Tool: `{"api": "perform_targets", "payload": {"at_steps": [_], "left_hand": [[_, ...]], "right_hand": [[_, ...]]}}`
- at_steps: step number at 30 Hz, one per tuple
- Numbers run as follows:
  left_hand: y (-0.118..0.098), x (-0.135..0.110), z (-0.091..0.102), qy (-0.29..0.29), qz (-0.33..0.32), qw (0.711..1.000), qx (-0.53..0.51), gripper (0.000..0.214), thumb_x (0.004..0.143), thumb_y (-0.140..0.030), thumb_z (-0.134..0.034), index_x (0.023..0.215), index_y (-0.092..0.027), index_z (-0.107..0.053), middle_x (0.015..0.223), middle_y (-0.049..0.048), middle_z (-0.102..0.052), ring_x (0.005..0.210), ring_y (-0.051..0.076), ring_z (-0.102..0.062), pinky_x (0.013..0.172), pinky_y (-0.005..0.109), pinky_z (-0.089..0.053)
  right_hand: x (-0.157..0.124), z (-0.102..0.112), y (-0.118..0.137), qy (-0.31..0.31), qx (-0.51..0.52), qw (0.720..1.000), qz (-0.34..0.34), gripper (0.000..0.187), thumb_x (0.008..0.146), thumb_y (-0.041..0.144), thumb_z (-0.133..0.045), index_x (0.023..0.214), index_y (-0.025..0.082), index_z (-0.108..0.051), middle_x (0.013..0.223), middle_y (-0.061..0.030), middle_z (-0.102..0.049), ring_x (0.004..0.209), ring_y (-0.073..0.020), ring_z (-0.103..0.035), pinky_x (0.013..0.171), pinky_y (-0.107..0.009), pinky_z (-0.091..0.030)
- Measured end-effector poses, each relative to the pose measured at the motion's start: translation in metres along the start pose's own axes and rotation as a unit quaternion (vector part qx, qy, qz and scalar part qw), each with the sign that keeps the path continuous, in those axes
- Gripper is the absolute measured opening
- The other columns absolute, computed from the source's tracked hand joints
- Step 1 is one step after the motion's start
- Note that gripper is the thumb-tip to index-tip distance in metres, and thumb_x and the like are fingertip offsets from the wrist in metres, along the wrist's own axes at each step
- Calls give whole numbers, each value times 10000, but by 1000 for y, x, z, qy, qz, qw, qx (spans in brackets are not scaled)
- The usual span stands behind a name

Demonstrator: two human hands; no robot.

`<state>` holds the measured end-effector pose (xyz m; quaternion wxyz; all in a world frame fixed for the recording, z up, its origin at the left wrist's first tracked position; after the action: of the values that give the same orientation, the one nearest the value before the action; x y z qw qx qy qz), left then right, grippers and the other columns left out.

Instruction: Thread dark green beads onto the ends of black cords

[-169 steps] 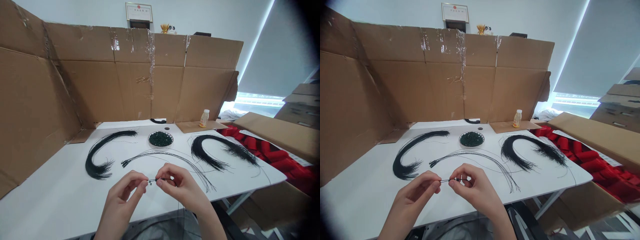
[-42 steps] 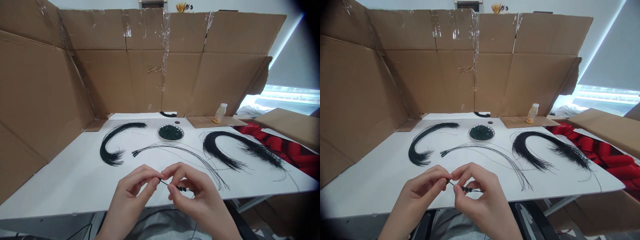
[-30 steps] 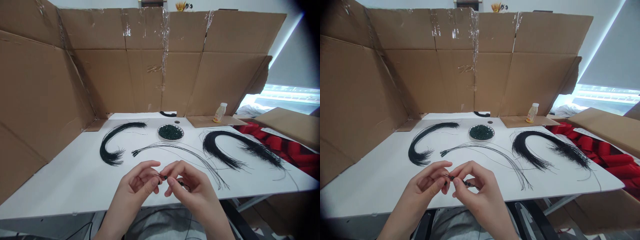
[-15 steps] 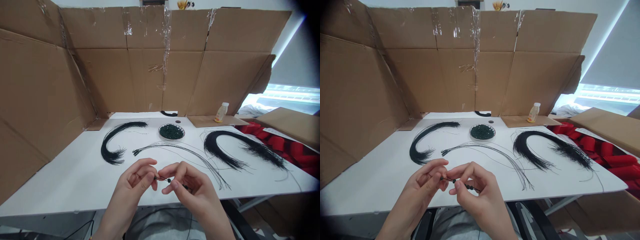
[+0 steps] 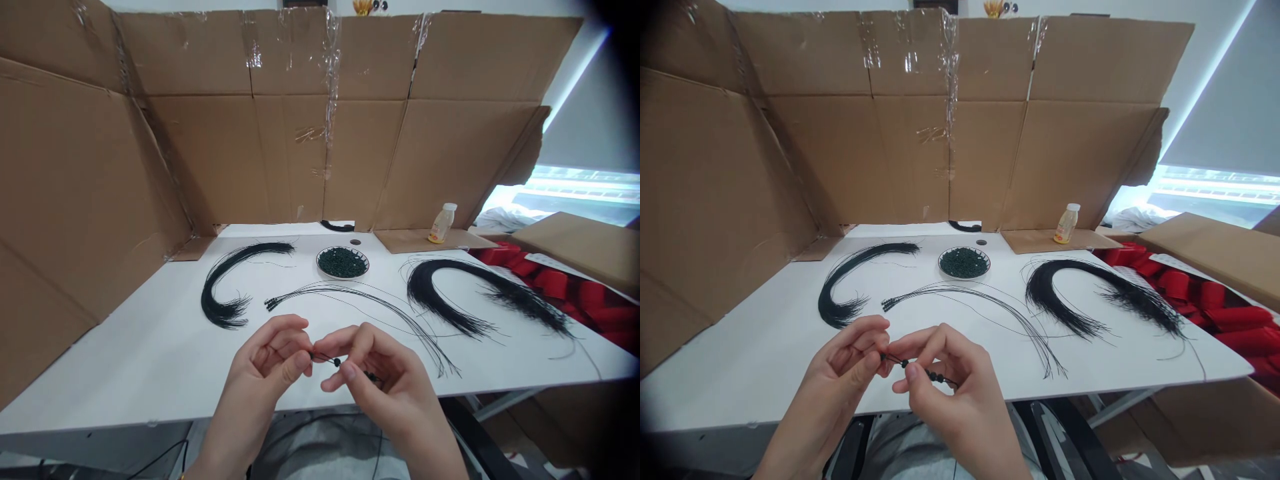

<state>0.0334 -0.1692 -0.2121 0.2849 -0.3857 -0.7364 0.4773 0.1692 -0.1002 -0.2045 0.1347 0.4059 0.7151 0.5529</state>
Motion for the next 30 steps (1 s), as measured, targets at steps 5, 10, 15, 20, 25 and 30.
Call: {"api": "perform_targets", "payload": {"at_steps": [5,10,15,20,25,30], "left_hand": [[1,1,1,10,-11,1000,1,352,652,-371,-961,919,-218,-791,726,-14,-680,637,115,-595,650,210,-504],[-2,-1,0,-19,-18,1000,4,379,609,-391,-981,889,-221,-790,714,-25,-671,632,102,-589,634,182,-498],[-1,-1,3,-27,-38,999,22,368,619,-377,-976,893,-227,-781,722,-16,-685,667,114,-610,635,170,-510],[-3,-2,3,-17,-71,997,38,314,650,-329,-966,890,-240,-785,715,-15,-693,652,103,-621,624,139,-525],[-2,-1,5,-15,-78,996,35,321,649,-331,-969,898,-247,-785,716,-18,-698,659,97,-646,631,120,-535],[-4,-1,7,3,-92,994,62,283,698,-298,-941,914,-242,-767,729,-10,-707,679,114,-666,631,135,-542]], "right_hand": [[-1,-3,2,-6,-6,1000,-4,295,890,366,-777,729,192,-601,995,-71,-743,938,-189,-720,745,-265,-673],[-2,-3,2,1,-9,1000,-9,258,891,310,-771,737,194,-599,1019,-73,-744,962,-188,-716,748,-259,-675],[-3,-2,1,11,-20,1000,-12,270,893,292,-759,720,191,-578,1031,-66,-739,942,-182,-717,744,-257,-672],[-3,-1,1,8,-10,1000,-10,240,877,254,-769,722,195,-595,1013,-68,-742,989,-195,-710,735,-253,-674],[-3,-2,1,9,4,1000,-6,243,868,237,-774,714,194,-591,1006,-72,-747,963,-183,-715,728,-241,-675],[-4,0,1,1,-4,1000,-4,275,862,240,-786,699,194,-570,1002,-76,-759,942,-192,-725,706,-249,-679]]}}
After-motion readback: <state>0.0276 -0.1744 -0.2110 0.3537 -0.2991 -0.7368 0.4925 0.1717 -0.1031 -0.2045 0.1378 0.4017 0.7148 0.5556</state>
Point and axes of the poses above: each hand's wrist, its own x-axis towards the middle knuckle, its own z-axis out of the back of the hand, y = z × x, the point moved 5 cm from there along x, towards the middle knuckle
